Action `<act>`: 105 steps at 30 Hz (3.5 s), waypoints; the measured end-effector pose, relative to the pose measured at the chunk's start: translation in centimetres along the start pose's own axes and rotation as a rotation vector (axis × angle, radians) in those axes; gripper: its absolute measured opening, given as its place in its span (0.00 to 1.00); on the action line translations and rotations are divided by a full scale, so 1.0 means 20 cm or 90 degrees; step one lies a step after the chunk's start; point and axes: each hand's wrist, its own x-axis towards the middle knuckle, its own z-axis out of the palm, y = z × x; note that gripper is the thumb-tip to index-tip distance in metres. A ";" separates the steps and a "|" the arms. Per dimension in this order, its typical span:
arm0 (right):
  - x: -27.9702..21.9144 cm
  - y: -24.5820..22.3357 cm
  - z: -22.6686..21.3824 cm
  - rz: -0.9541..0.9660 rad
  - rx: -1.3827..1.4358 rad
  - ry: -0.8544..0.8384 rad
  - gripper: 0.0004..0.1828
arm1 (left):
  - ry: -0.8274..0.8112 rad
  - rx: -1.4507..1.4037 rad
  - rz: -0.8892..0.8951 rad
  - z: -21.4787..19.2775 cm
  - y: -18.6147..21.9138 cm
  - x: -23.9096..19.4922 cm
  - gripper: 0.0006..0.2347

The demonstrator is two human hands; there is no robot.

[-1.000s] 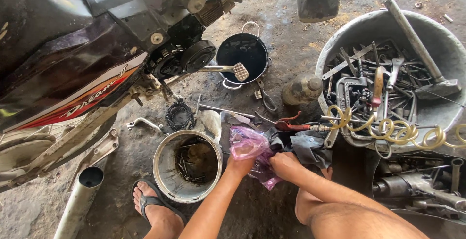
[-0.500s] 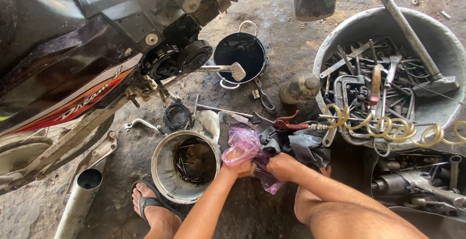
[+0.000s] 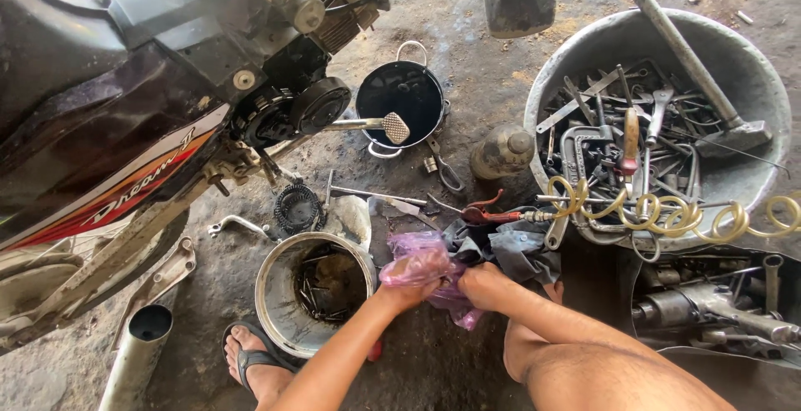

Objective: The person cleans the inside of a motorcycle engine casing with a cloth, then applies sealant from a tube onto the casing edges using a small metal tool to spread it evenly.

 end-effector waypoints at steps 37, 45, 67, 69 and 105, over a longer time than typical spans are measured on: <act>0.20 -0.72 -1.42 0.041 0.831 0.070 0.14 | 0.208 -0.693 -0.349 -1.50 0.66 -0.27 0.18; 0.26 -0.81 -1.53 0.147 0.921 0.069 0.14 | 0.153 -0.834 -0.547 -1.56 0.71 -0.31 0.13; 0.16 -0.74 -1.44 0.086 0.985 0.080 0.14 | 0.124 -0.710 -0.441 -1.49 0.61 -0.20 0.06; 0.15 -0.73 -1.43 0.063 0.979 0.094 0.13 | 0.123 -0.706 -0.440 -1.50 0.63 -0.17 0.05; 0.08 -0.75 -1.64 -0.133 0.837 0.179 0.15 | 0.247 -0.627 -0.184 -1.49 0.77 -0.11 0.09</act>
